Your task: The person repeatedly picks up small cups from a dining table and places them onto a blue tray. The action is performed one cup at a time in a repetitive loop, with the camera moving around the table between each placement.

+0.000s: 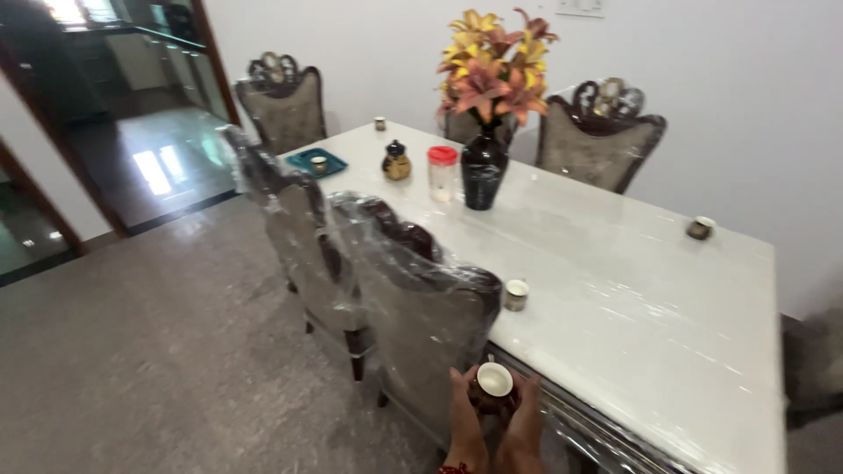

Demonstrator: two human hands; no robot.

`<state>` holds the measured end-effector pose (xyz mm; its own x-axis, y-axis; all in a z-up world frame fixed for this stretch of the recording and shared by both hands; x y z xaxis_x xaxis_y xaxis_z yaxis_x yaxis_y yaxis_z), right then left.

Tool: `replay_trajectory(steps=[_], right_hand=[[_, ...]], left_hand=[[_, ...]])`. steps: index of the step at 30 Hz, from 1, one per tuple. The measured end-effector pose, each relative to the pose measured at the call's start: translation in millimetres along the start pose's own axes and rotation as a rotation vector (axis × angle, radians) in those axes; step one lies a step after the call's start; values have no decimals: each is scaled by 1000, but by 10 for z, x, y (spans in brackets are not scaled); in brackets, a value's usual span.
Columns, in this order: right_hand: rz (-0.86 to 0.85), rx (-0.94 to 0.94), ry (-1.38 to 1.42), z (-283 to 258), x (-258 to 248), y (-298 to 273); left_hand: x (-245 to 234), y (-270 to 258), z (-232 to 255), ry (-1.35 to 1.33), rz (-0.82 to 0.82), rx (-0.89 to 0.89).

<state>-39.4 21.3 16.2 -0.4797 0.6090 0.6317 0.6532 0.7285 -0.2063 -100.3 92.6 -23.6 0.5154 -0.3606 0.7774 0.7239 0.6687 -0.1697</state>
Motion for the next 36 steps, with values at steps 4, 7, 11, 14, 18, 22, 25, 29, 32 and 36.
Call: replay_trajectory(steps=[4, 7, 11, 14, 18, 22, 25, 29, 32, 36], right_hand=[[-31, 14, -154, 339, 265, -22], [-94, 66, -154, 632, 610, -44], [-167, 148, -191, 1047, 1065, -36], [-208, 202, -170, 1368, 1329, -42], [-342, 192, -59, 1733, 1767, 12], [-331, 290, -234, 2028, 2018, 6], [-346, 334, -241, 2216, 2242, 10], [-352, 384, -284, 2462, 2508, 133], [-384, 397, -317, 2673, 2726, 307], [-426, 443, -360, 3012, 3030, 617]], left_hand=[[-237, -252, 522, 46, 12, 135], [-520, -429, 862, 37, 105, 153], [-926, -540, 1315, 13, 151, 261], [-1182, -662, 1613, 29, 162, 331], [-1426, -845, 1994, 29, 202, 386], [-1663, -1000, 2283, 48, 295, 378], [-1880, -1050, 2461, 74, 357, 364], [-2227, -919, 2691, 56, 378, 432], [-2533, -748, 2869, 37, 404, 463], [-2876, -600, 3148, 30, 484, 479]])
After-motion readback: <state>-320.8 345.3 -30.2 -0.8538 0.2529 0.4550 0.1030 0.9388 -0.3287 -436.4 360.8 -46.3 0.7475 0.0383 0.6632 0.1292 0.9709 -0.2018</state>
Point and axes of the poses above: each hand's wrist, its own y-axis towards the middle knuckle, its own x-axis out of the palm, z = x × y, the point moved 10 cm from there along y, towards the middle knuckle, and after that the axes turned 13 degrees about -z, right-handed, at the moved point
